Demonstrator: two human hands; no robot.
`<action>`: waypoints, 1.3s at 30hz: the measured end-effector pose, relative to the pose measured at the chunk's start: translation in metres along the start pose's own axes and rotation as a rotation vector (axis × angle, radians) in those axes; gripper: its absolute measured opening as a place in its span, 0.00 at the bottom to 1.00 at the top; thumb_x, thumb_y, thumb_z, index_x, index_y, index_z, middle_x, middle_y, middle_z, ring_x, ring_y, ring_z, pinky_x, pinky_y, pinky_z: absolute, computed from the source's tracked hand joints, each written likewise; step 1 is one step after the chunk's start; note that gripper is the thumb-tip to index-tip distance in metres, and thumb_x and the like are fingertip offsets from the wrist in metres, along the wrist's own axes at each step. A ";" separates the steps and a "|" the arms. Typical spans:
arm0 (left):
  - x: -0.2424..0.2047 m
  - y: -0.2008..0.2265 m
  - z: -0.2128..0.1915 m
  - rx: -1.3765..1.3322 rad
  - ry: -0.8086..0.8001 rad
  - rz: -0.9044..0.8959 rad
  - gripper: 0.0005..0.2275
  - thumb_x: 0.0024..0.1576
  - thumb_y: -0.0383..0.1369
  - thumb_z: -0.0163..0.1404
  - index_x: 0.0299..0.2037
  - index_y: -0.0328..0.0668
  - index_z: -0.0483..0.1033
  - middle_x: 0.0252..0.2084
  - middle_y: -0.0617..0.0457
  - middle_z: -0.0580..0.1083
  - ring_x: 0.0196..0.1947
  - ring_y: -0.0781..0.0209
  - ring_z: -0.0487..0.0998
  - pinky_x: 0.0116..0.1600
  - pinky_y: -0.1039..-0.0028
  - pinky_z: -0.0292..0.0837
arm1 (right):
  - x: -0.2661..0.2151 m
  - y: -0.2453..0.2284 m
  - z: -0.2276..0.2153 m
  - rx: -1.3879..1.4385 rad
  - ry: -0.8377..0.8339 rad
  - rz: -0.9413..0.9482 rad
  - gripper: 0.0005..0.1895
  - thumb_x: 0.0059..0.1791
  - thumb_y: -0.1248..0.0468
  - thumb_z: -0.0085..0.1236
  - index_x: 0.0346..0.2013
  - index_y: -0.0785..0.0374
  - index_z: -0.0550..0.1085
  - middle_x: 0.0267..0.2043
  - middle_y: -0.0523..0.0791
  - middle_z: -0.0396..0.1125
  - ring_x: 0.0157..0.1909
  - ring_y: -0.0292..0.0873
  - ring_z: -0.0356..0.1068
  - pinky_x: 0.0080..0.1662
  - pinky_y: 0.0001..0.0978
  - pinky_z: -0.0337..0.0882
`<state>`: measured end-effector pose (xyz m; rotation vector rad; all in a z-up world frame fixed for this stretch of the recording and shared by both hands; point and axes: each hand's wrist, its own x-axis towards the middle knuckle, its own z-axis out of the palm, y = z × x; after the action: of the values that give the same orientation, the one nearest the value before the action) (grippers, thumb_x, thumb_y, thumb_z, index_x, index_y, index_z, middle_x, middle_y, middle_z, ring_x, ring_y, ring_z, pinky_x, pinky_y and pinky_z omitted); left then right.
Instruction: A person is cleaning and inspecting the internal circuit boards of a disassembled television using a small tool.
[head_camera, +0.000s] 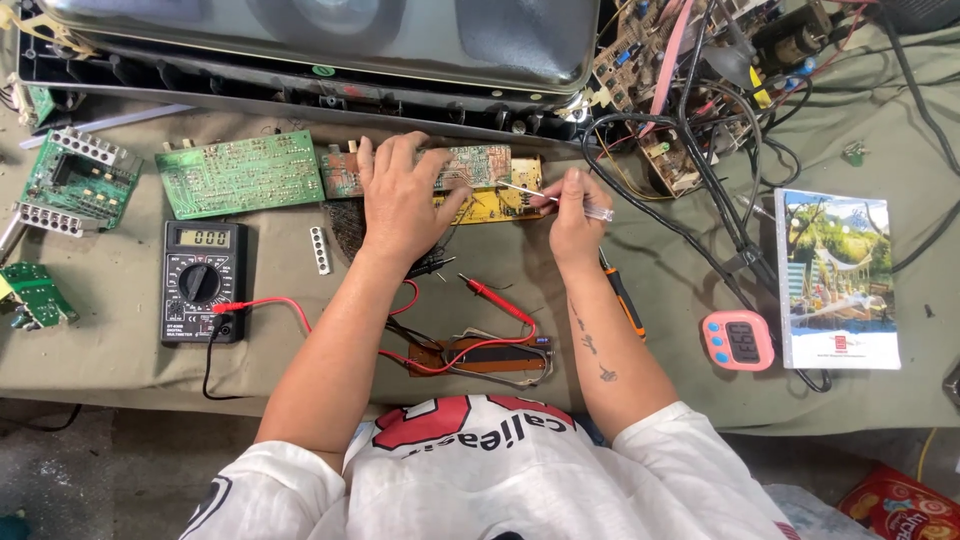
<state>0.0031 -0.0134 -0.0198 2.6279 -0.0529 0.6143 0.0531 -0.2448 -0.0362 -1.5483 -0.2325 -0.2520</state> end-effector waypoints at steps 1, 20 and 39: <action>-0.001 0.000 0.002 0.000 -0.002 0.002 0.19 0.50 0.43 0.68 0.49 0.50 0.79 0.55 0.47 0.69 0.61 0.44 0.68 0.71 0.35 0.41 | 0.001 -0.002 0.001 0.001 0.003 0.001 0.26 0.61 0.56 0.43 0.23 0.66 0.73 0.20 0.53 0.72 0.20 0.41 0.71 0.27 0.24 0.70; 0.000 -0.004 0.012 0.014 -0.010 0.079 0.24 0.52 0.45 0.66 0.57 0.54 0.75 0.54 0.47 0.68 0.62 0.43 0.66 0.71 0.40 0.41 | -0.016 -0.041 0.019 -0.162 -0.095 -0.102 0.15 0.56 0.59 0.52 0.30 0.61 0.80 0.23 0.47 0.73 0.29 0.41 0.74 0.37 0.32 0.74; -0.004 0.004 0.007 0.010 0.032 0.073 0.21 0.54 0.43 0.65 0.56 0.52 0.76 0.54 0.46 0.68 0.63 0.44 0.65 0.70 0.38 0.41 | -0.052 -0.040 0.016 -0.401 -0.018 -0.310 0.05 0.52 0.64 0.62 0.35 0.60 0.82 0.31 0.51 0.76 0.38 0.55 0.77 0.42 0.41 0.76</action>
<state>0.0018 -0.0197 -0.0255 2.6352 -0.1374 0.6824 -0.0083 -0.2286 -0.0136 -1.9097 -0.4588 -0.5556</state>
